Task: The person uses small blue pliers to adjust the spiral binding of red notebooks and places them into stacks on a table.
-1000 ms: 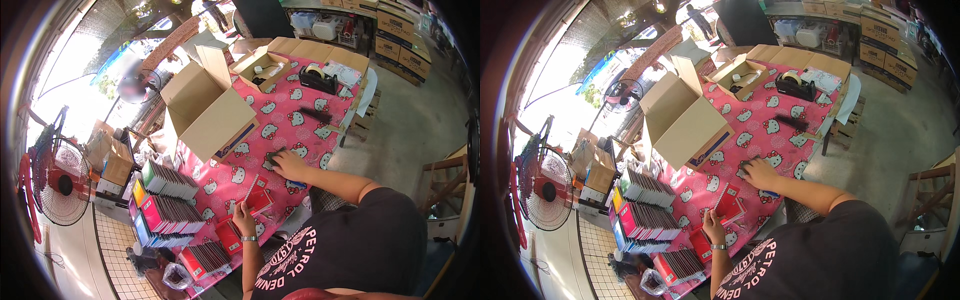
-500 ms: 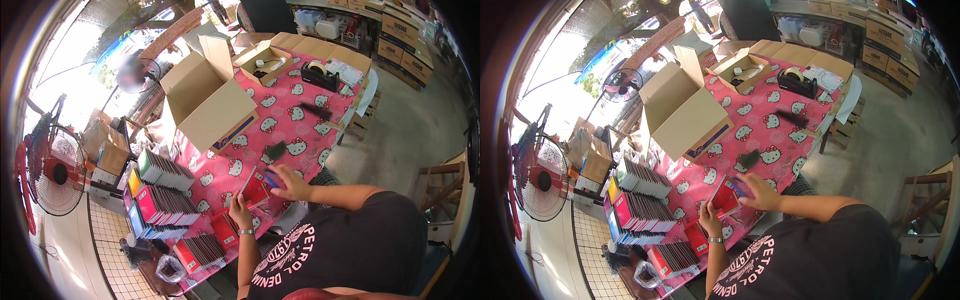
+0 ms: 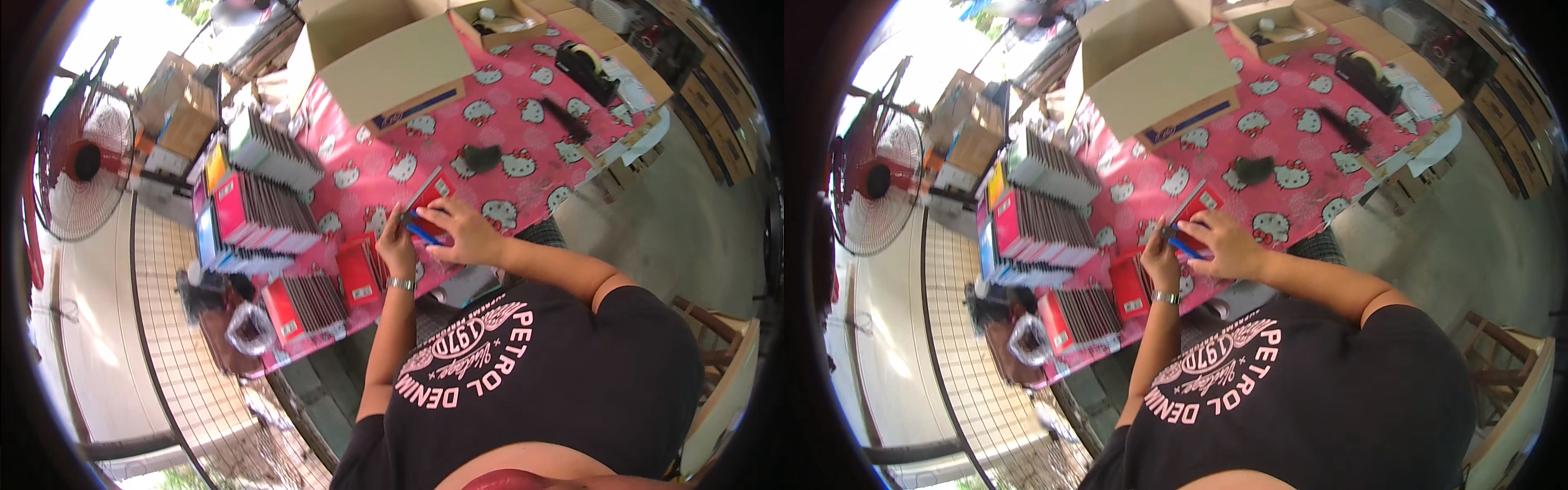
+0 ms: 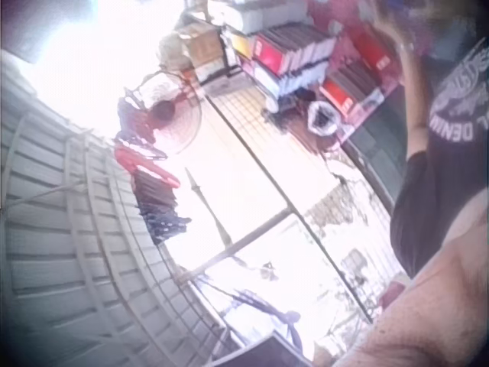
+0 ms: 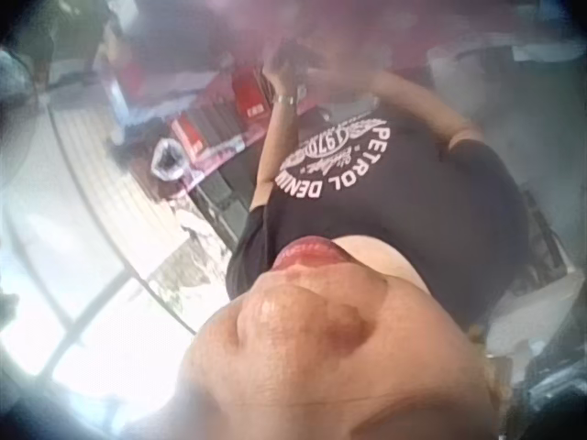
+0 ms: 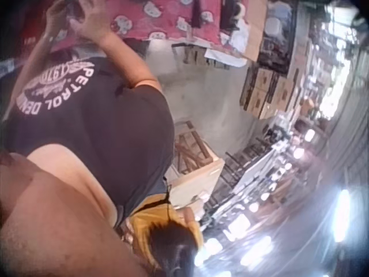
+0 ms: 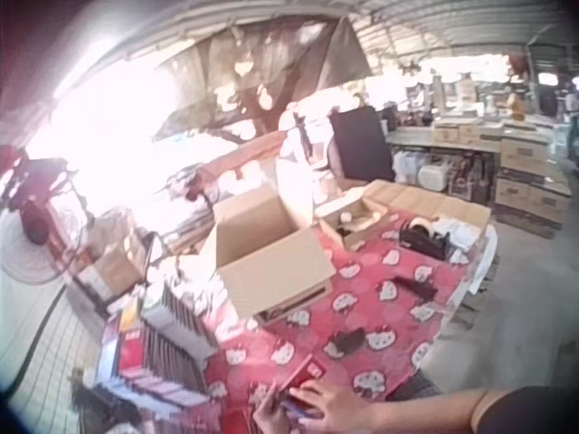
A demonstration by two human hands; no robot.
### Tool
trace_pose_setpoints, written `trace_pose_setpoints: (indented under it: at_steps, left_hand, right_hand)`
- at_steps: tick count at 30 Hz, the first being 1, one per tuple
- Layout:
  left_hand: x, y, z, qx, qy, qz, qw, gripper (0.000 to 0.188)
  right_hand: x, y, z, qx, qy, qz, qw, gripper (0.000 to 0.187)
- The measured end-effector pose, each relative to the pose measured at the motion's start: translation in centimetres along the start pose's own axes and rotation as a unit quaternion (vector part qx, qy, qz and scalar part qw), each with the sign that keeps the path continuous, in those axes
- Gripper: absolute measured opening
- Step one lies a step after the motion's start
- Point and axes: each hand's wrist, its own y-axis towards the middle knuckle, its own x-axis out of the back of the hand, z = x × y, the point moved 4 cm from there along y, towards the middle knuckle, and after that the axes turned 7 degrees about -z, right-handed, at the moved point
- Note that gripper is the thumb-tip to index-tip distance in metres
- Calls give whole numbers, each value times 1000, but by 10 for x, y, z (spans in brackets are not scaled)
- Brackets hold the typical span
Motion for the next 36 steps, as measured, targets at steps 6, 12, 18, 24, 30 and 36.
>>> trace_pose_setpoints:
  at_steps: [6, 12, 18, 24, 30, 36]
  left_hand:
    - [-5, -5, -11, 61, -91, -7, 994, 37]
    - [-8, -6, -15, 79, -71, 0, 994, 34]
    - [15, -4, -29, -9, -53, -21, 998, 31]
    - [115, 2, -49, 76, -16, -195, 978, 21]
    - [175, -53, 15, 97, 443, -128, 882, 24]
    - [93, -20, -47, -171, 510, -117, 835, 28]
  right_hand:
    - [1, -10, -2, -8, -53, 28, 998, 64]
    - [-16, -18, -23, -217, 212, 104, 947, 46]
    - [-22, -25, -25, -436, 526, 149, 715, 40]
    - [55, -57, -111, -187, -68, 11, 980, 53]
    - [69, -63, -173, -170, -172, 78, 967, 29]
    - [181, -37, -307, -294, -457, -193, 817, 27]
